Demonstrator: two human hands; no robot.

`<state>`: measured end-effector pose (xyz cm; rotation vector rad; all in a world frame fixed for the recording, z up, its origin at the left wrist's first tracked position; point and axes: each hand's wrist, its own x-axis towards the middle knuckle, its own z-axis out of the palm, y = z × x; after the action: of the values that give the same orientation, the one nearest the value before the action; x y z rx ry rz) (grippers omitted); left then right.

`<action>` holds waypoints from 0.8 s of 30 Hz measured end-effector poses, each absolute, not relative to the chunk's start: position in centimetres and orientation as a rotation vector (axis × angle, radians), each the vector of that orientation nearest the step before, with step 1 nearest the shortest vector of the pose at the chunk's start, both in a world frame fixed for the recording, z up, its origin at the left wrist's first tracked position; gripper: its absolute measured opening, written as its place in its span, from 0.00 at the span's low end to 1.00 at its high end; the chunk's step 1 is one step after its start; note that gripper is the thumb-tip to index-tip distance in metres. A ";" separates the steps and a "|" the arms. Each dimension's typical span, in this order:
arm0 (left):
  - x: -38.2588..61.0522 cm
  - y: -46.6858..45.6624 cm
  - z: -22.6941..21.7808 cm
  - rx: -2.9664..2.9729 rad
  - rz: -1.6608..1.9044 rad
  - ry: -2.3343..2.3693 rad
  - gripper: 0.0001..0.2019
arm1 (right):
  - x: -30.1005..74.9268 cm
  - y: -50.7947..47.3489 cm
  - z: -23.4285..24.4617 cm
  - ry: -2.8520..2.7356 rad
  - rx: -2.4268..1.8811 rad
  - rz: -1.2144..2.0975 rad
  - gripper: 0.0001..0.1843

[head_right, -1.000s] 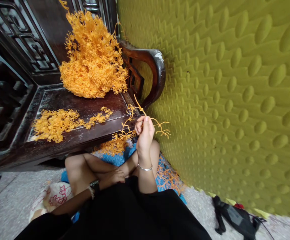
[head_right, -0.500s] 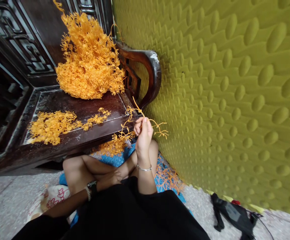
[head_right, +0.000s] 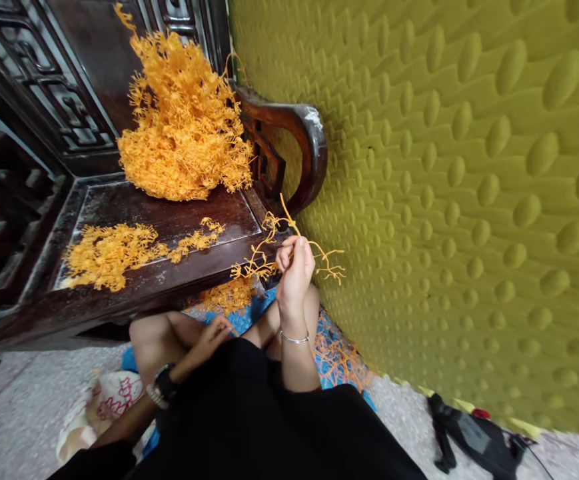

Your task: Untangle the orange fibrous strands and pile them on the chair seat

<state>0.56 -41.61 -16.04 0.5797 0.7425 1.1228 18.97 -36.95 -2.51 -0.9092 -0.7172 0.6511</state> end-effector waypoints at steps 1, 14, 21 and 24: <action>0.3 -41.2 -16.4 0.610 1.111 0.762 0.07 | 18.8 -36.8 -2.5 -0.713 -0.908 0.652 0.17; 2.3 -38.9 -8.3 0.230 1.246 0.603 0.05 | 16.6 -36.3 -1.8 -0.732 -0.835 0.790 0.16; 2.8 -38.3 -7.2 0.261 1.261 0.621 0.20 | 15.7 -36.5 -1.7 -0.741 -0.773 0.889 0.16; 2.8 -38.4 -7.3 0.598 1.425 0.786 0.21 | 15.3 -36.7 -1.6 -0.752 -0.789 0.972 0.16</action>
<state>2.85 -38.42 -7.33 0.5980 0.7858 1.4250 15.25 -36.65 -1.57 -0.7888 -0.7518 0.9718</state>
